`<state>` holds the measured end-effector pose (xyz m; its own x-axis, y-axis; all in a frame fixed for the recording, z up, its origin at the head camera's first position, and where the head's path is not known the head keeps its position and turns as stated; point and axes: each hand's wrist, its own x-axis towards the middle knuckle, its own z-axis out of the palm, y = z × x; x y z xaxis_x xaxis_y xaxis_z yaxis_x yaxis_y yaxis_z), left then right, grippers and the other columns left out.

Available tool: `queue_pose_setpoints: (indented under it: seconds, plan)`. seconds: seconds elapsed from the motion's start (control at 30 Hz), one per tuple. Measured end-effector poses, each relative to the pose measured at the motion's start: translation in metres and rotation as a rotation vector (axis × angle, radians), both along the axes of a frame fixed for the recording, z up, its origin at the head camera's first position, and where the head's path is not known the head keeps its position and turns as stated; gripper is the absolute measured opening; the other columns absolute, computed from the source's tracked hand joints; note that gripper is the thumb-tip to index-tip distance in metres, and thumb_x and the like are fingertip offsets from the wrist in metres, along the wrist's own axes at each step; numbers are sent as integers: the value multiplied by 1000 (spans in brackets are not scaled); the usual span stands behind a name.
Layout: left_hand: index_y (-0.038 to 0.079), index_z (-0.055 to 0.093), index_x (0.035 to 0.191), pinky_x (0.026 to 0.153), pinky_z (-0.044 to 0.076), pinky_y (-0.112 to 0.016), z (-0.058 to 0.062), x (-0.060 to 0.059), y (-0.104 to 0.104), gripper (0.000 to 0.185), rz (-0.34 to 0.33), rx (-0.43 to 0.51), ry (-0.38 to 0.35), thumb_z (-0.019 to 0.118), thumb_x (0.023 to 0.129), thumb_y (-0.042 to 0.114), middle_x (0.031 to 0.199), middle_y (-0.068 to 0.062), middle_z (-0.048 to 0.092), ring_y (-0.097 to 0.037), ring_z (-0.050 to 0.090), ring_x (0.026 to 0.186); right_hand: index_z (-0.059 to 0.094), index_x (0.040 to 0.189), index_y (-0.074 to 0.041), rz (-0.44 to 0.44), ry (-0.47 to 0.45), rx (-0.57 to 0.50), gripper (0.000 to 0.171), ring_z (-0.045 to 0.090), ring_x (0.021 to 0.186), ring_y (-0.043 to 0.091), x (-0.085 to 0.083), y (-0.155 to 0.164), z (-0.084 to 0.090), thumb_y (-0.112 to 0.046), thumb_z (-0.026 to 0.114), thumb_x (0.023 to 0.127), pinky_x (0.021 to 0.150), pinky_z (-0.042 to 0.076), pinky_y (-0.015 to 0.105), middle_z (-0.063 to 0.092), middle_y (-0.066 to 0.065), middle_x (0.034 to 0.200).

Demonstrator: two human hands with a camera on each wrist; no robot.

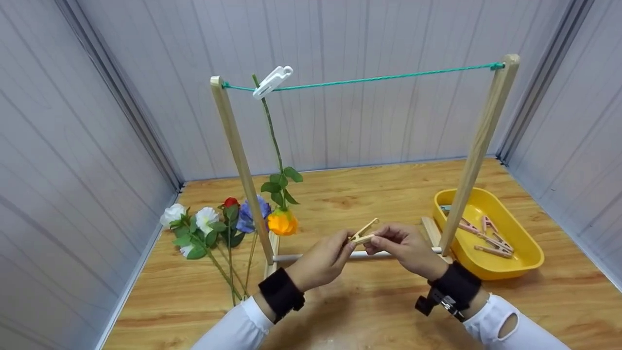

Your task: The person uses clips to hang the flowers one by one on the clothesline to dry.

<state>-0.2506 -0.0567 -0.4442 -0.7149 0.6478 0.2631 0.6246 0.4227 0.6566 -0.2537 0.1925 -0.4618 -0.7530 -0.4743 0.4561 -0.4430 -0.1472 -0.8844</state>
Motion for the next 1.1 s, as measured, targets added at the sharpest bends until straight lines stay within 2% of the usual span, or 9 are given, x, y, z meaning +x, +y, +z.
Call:
queue_pose_setpoints:
  seconds: [0.3, 0.37, 0.47, 0.53, 0.6, 0.7, 0.83, 0.97, 1.1]
  plan:
    - [3, 61, 133, 68, 42, -21, -2, 1, 0, 24, 35, 4, 5, 49, 117, 17, 94, 5, 54, -5, 46, 76, 62, 106, 23, 11, 13, -3, 16, 78, 91, 8, -2, -5, 0, 8, 59, 107, 85, 66, 29, 80, -4, 103]
    - [3, 60, 130, 66, 41, -20, -1, 1, -1, 23, 42, -2, 1, 49, 117, 17, 91, 5, 53, -5, 45, 73, 64, 105, 20, -41, 37, 22, 12, 77, 87, 7, -1, -5, 1, 8, 62, 105, 80, 65, 27, 79, -5, 99]
    - [3, 60, 127, 63, 39, -20, -1, 0, -3, 20, 48, -13, -1, 49, 117, 18, 87, 6, 50, -4, 43, 70, 63, 99, 13, -176, 109, 68, 7, 69, 77, 5, 1, -5, 5, 10, 69, 100, 69, 59, 21, 73, -7, 90]
    - [3, 59, 127, 63, 39, -20, 0, 0, -4, 20, 50, -25, -3, 49, 117, 18, 86, 6, 49, -4, 43, 69, 60, 97, 10, -274, 181, 100, 15, 63, 75, 4, 2, -4, 7, 11, 75, 95, 67, 54, 19, 68, -8, 89]
    - [4, 59, 127, 62, 39, -20, 0, 0, -5, 20, 54, -34, -1, 49, 117, 17, 86, 6, 49, -4, 43, 69, 58, 99, 7, -353, 282, 157, 25, 60, 80, 5, 1, -4, 10, 10, 81, 89, 71, 51, 21, 64, -5, 92]
    - [4, 59, 128, 62, 40, -21, 0, 0, -5, 19, 58, -44, 3, 50, 117, 16, 87, 5, 52, -4, 44, 69, 63, 114, 3, -412, 432, 304, 39, 63, 100, 13, 0, -4, 15, 1, 89, 85, 86, 53, 31, 65, 6, 109]
    - [4, 60, 126, 64, 42, -21, -1, 0, -5, 17, 69, -76, 48, 51, 117, 16, 91, 2, 58, -5, 46, 71, 62, 139, -2, -389, 565, 523, 59, 64, 124, 28, 0, -5, 23, -14, 91, 89, 99, 57, 46, 63, 15, 135]
    - [5, 60, 123, 65, 44, -22, -2, 1, -5, 16, 92, -144, 133, 52, 116, 16, 93, -2, 62, -6, 48, 73, 60, 147, -4, -357, 647, 688, 61, 68, 124, 33, 0, -6, 28, -23, 87, 95, 99, 60, 51, 65, 15, 138]
    - [5, 60, 122, 65, 45, -23, -3, 4, -4, 15, 112, -213, 197, 53, 115, 16, 91, -1, 62, -7, 48, 74, 66, 141, -4, -346, 723, 790, 51, 72, 115, 31, 0, -7, 28, -24, 84, 98, 92, 63, 46, 70, 15, 130]
